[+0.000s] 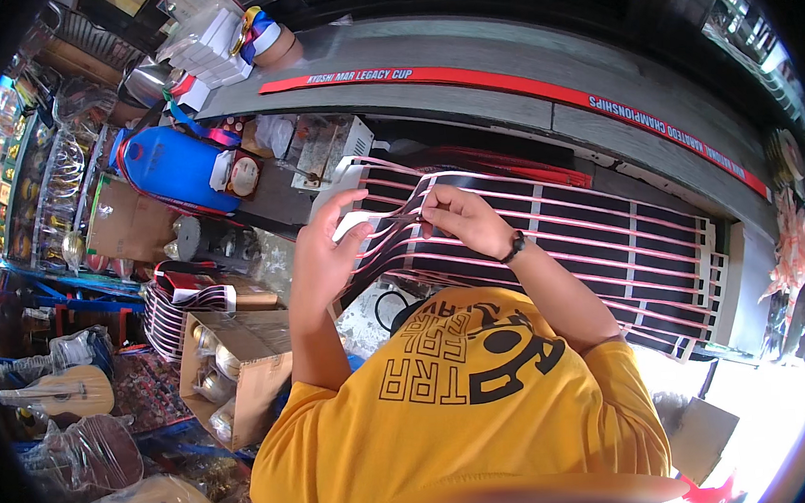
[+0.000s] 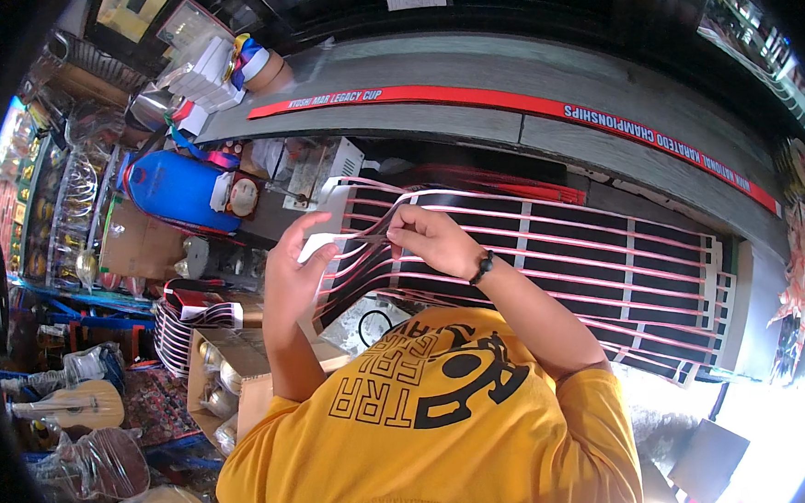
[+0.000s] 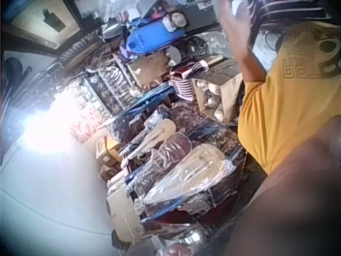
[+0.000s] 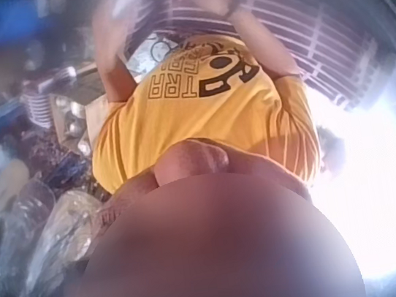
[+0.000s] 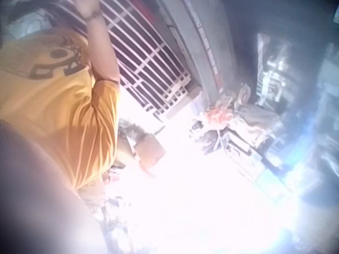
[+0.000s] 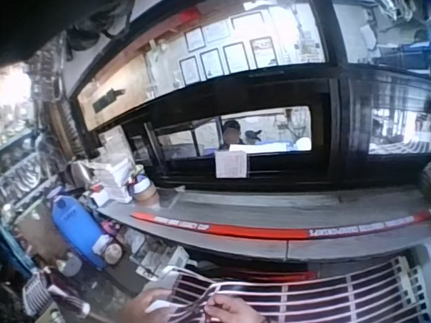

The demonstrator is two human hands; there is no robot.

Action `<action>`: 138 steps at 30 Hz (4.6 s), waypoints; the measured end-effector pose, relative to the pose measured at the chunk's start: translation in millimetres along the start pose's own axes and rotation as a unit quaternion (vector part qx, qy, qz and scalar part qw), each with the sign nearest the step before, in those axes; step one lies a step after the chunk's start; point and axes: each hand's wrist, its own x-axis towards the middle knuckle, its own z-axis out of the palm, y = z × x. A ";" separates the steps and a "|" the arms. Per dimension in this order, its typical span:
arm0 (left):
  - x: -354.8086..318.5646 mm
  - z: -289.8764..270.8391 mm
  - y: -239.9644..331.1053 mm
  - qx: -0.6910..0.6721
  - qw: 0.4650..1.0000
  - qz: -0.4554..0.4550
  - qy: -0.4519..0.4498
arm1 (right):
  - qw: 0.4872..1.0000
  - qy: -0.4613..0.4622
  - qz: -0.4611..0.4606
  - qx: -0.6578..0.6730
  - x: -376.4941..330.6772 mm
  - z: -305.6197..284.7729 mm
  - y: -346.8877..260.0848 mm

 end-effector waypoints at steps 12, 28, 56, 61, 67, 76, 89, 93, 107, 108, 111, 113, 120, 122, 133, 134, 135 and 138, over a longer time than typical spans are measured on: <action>-3.5 -1.6 5.3 0.014 1.000 0.004 -0.016 | 1.000 0.001 0.005 -0.009 -0.6 0.1 -10.2; -9.6 -0.2 11.2 0.017 0.999 -0.023 -0.026 | 0.999 -0.017 -0.029 0.024 -5.0 6.0 -10.5; -8.4 11.9 6.6 0.020 0.999 0.039 -0.014 | 0.997 -0.013 -0.034 0.072 -11.6 4.5 -9.8; -10.9 15.6 7.5 0.029 0.996 0.079 -0.013 | 0.990 -0.038 0.037 0.127 -13.3 1.6 -16.6; -9.2 15.0 11.9 0.048 0.996 0.079 -0.015 | 0.993 -0.050 -0.041 0.101 -12.9 2.5 -14.8; -7.1 17.9 11.8 0.060 0.993 0.103 -0.019 | 0.996 -0.062 -0.064 0.024 -14.7 -4.4 -11.6; -5.5 26.0 24.1 0.097 0.991 0.093 -0.021 | 0.990 -0.033 -0.038 0.135 -14.9 -6.7 -3.4; -5.1 27.8 25.6 0.083 0.992 0.091 -0.032 | 0.987 -0.043 -0.066 0.137 -14.3 -10.1 1.0; -5.1 30.9 21.1 0.103 0.989 0.050 -0.092 | 0.984 -0.029 0.004 0.174 -20.2 -2.7 -13.7; -5.2 37.2 18.5 0.127 0.984 0.064 -0.106 | 0.986 -0.025 0.005 0.164 -21.1 -1.3 -15.9; -5.0 41.1 11.2 0.050 0.995 0.037 -0.082 | 0.995 -0.010 -0.031 0.092 -22.8 -1.4 -22.8; -6.5 38.4 7.1 -0.055 0.998 -0.007 -0.039 | 0.995 -0.020 -0.019 0.093 -24.8 -15.0 -29.5; -4.4 33.0 3.4 -0.056 0.997 0.029 -0.050 | 0.999 -0.024 0.000 0.026 -34.1 -13.1 -23.3; -4.3 33.3 4.4 -0.062 0.997 0.008 -0.052 | 1.000 -0.014 0.014 0.002 -33.6 -10.5 -20.6; -5.7 34.9 9.4 -0.061 0.996 0.000 -0.066 | 0.999 -0.010 0.003 -0.034 -30.1 -9.6 -18.0; -5.9 35.4 9.8 -0.059 0.996 0.007 -0.066 | 0.999 -0.011 0.003 -0.034 -30.0 -9.4 -18.4; -6.2 35.7 10.2 -0.056 0.996 0.014 -0.065 | 0.999 -0.009 0.004 -0.034 -30.1 -9.3 -18.9; -6.4 35.1 10.5 -0.027 0.997 0.015 -0.072 | 1.000 -0.001 0.006 -0.030 -30.7 -8.5 -21.0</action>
